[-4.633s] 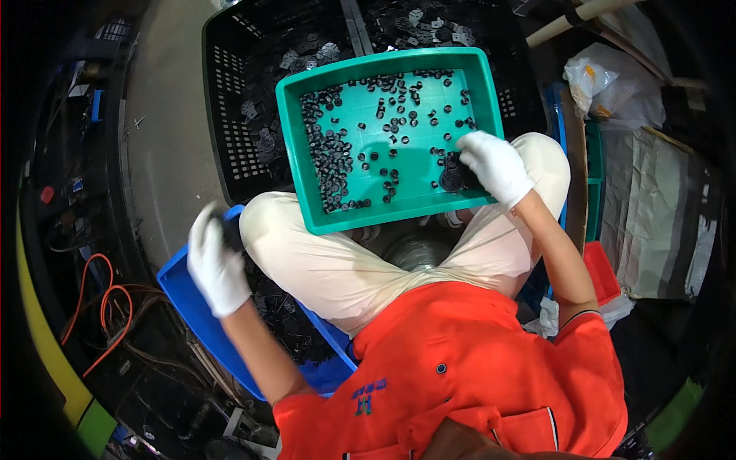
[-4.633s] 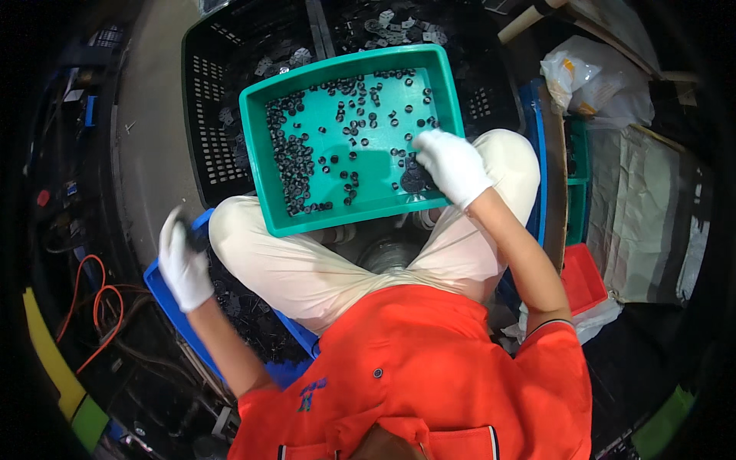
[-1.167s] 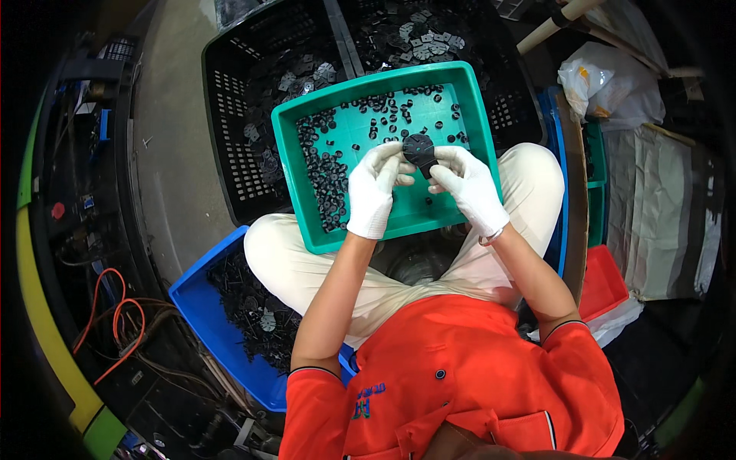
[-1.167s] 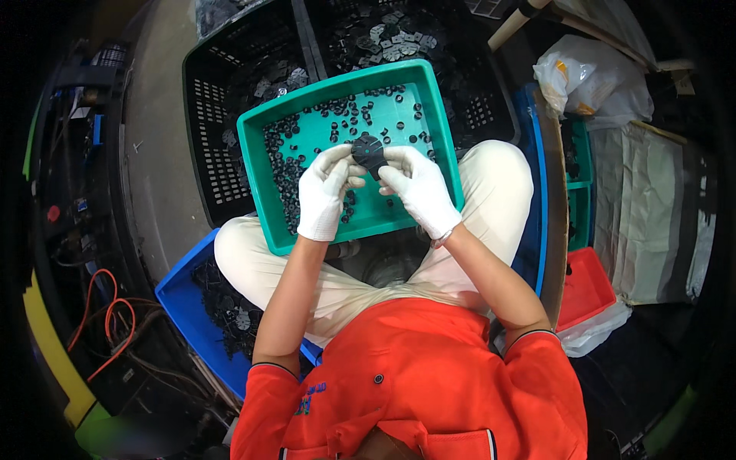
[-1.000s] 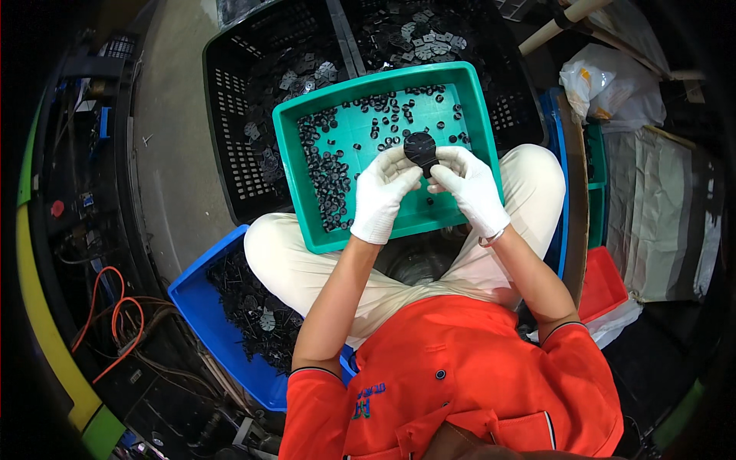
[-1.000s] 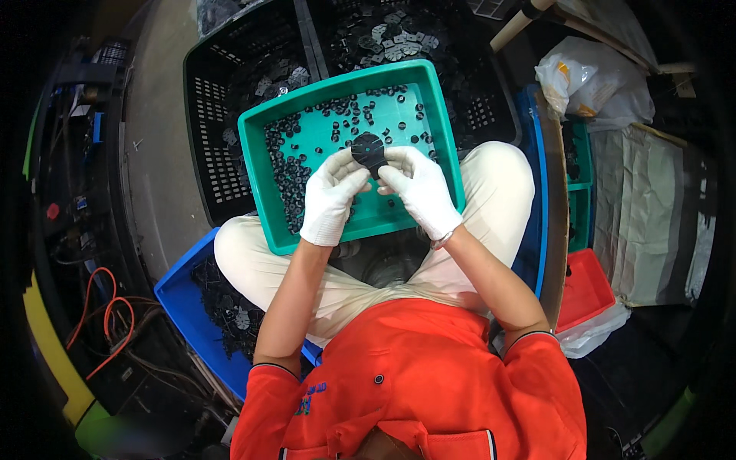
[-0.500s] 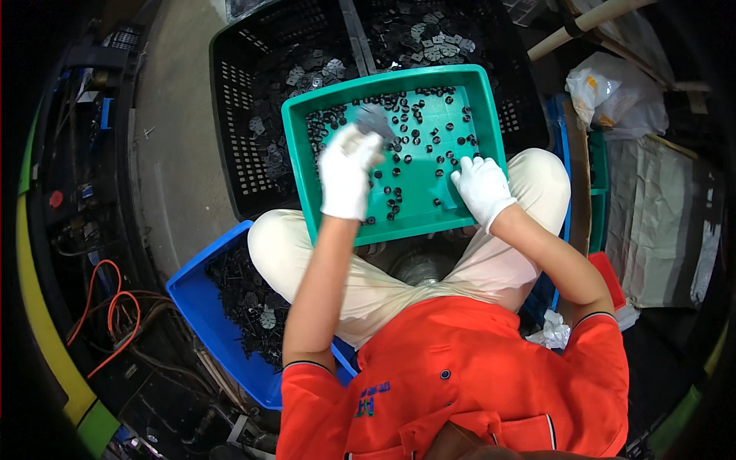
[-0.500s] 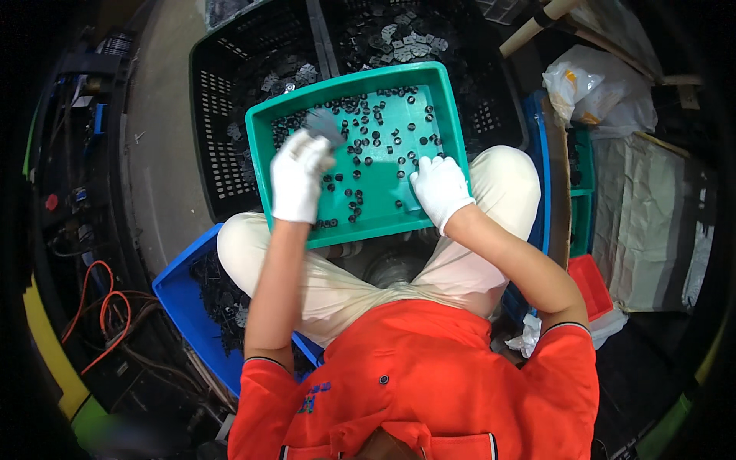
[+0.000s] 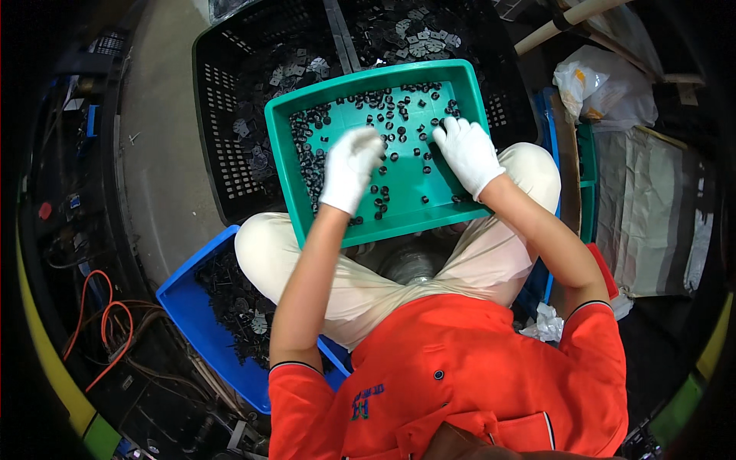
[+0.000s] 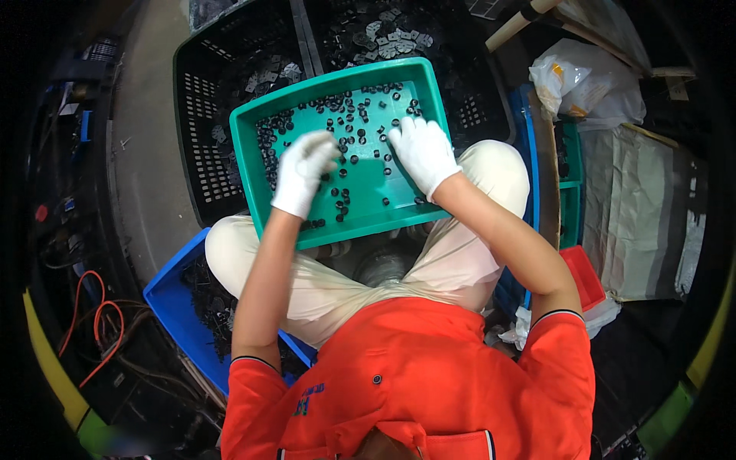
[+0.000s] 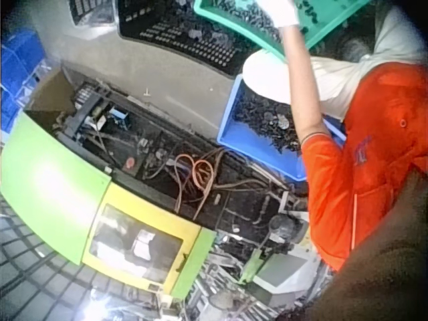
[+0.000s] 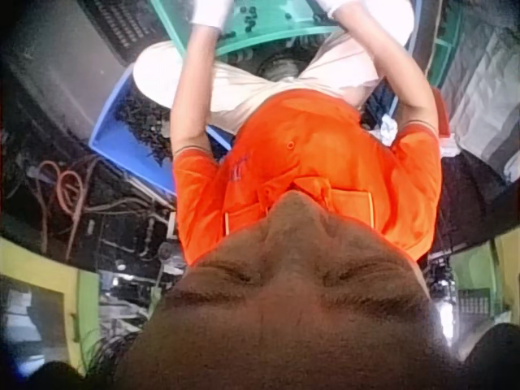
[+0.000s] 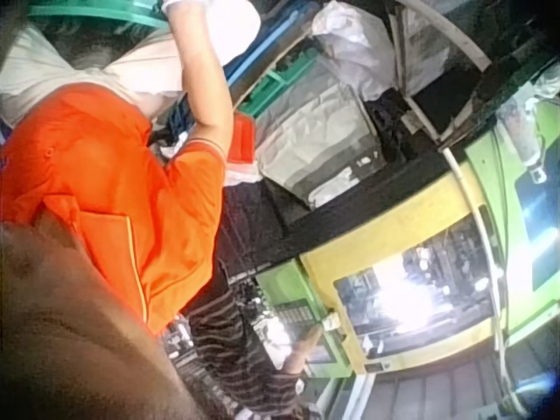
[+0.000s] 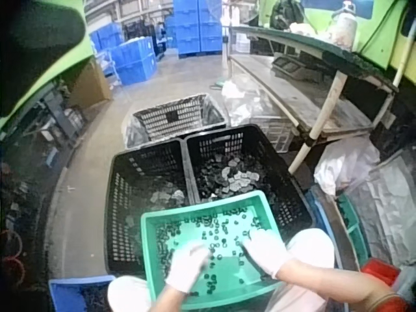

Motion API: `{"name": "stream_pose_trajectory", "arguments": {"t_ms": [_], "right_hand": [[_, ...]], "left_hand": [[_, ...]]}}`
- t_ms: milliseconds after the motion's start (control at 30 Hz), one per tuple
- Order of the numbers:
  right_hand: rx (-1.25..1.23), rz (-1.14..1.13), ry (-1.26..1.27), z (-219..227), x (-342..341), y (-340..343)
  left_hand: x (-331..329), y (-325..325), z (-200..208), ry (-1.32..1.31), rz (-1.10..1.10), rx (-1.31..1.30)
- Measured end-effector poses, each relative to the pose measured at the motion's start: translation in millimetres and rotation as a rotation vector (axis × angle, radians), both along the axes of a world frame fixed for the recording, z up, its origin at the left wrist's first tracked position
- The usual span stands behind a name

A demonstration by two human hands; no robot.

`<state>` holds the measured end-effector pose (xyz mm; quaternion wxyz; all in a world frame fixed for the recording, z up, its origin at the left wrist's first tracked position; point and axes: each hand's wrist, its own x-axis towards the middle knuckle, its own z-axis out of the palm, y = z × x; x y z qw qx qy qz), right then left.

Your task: Inspecting and sorting small black plastic components into different storage bins from a tray.

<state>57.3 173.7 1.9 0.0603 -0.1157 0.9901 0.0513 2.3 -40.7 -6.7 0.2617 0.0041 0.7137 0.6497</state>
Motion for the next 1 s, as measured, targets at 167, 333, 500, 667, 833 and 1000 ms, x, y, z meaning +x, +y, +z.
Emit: {"name": "stream_pose_trajectory", "arguments": {"t_ms": [167,333,500,667,833,1000], "right_hand": [[0.052,0.013,0.02,-7.6,-13.2,-3.0],[-0.077,-0.073,-0.112,-7.4,-5.1,-3.0],[-0.712,-0.363,-0.266,8.1,0.8,0.5],[-1.758,-0.898,-0.461,23.7,13.7,-11.5],[-1.947,-0.874,-0.471,25.5,23.0,-26.6],[-1.893,-0.891,-0.535,33.4,23.9,-34.7]], "left_hand": [[39.3,28.0,-17.4,-0.235,-0.082,0.023],[47.4,38.7,-18.3,-0.318,-0.127,0.07],[51.8,37.3,-14.1,-0.316,-0.07,0.154],[46.7,28.2,8.6,-0.333,0.098,0.353],[46.0,21.7,12.8,-0.291,0.185,0.339],[45.7,21.4,21.7,-0.254,0.323,0.428]]}}
